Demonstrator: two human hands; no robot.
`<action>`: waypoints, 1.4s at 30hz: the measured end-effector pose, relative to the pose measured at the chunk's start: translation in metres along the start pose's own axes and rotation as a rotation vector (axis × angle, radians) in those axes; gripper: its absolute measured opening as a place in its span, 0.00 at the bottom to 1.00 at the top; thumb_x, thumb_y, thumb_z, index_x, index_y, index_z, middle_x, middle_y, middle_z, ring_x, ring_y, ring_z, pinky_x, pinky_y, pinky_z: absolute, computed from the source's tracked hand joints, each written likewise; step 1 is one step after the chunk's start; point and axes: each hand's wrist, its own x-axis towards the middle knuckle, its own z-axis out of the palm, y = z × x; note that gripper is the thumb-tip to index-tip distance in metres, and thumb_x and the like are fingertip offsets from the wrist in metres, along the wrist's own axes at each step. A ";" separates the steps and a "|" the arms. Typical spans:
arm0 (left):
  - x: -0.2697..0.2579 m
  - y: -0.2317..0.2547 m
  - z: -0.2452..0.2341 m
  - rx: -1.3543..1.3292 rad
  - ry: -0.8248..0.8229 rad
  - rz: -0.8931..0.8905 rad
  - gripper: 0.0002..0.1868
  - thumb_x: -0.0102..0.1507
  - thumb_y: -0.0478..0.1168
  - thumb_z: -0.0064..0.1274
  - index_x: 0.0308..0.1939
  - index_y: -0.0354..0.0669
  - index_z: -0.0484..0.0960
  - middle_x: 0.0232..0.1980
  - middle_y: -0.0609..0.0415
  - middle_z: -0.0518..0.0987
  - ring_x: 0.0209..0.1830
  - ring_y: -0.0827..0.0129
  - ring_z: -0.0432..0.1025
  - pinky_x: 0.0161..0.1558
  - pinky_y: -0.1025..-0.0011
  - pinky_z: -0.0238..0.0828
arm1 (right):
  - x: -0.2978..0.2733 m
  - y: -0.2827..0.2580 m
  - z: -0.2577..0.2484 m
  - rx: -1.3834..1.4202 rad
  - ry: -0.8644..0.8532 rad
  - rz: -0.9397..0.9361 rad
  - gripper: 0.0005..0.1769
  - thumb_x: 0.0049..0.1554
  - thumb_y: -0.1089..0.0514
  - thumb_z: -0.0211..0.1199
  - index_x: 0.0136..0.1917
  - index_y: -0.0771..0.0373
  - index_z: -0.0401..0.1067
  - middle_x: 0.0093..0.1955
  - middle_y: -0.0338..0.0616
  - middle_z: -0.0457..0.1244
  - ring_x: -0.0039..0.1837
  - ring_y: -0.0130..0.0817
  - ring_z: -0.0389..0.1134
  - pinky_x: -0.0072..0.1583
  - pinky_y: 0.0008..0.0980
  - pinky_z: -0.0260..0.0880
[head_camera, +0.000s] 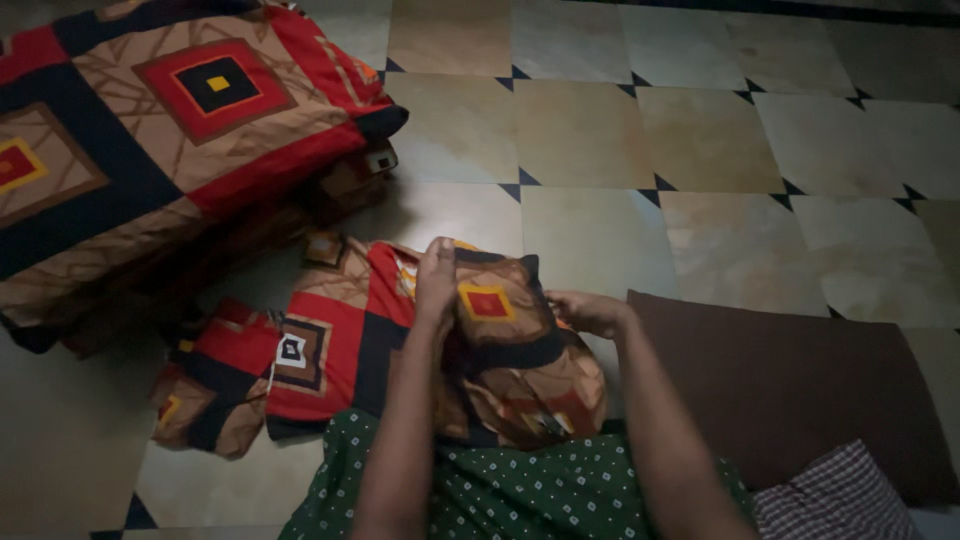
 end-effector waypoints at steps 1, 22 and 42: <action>-0.001 0.003 0.002 0.054 -0.006 0.059 0.14 0.74 0.49 0.42 0.48 0.42 0.74 0.34 0.65 0.65 0.33 0.82 0.59 0.37 0.80 0.60 | -0.005 -0.008 0.008 -0.083 -0.016 0.048 0.65 0.40 0.30 0.75 0.81 0.58 0.53 0.77 0.47 0.56 0.74 0.42 0.58 0.70 0.42 0.59; -0.010 0.058 -0.050 1.168 -0.448 0.113 0.45 0.50 0.28 0.51 0.71 0.66 0.69 0.73 0.62 0.67 0.77 0.60 0.57 0.74 0.41 0.47 | -0.003 -0.130 0.169 -0.639 0.417 -0.401 0.37 0.33 0.64 0.71 0.59 0.66 0.73 0.54 0.43 0.70 0.58 0.40 0.72 0.63 0.36 0.71; -0.087 0.207 -0.049 1.645 0.258 0.861 0.02 0.56 0.41 0.59 0.27 0.51 0.84 0.33 0.56 0.83 0.44 0.60 0.77 0.58 0.53 0.65 | -0.129 -0.199 0.158 -1.245 1.151 -1.224 0.09 0.65 0.58 0.65 0.45 0.62 0.69 0.50 0.48 0.69 0.55 0.41 0.71 0.62 0.36 0.69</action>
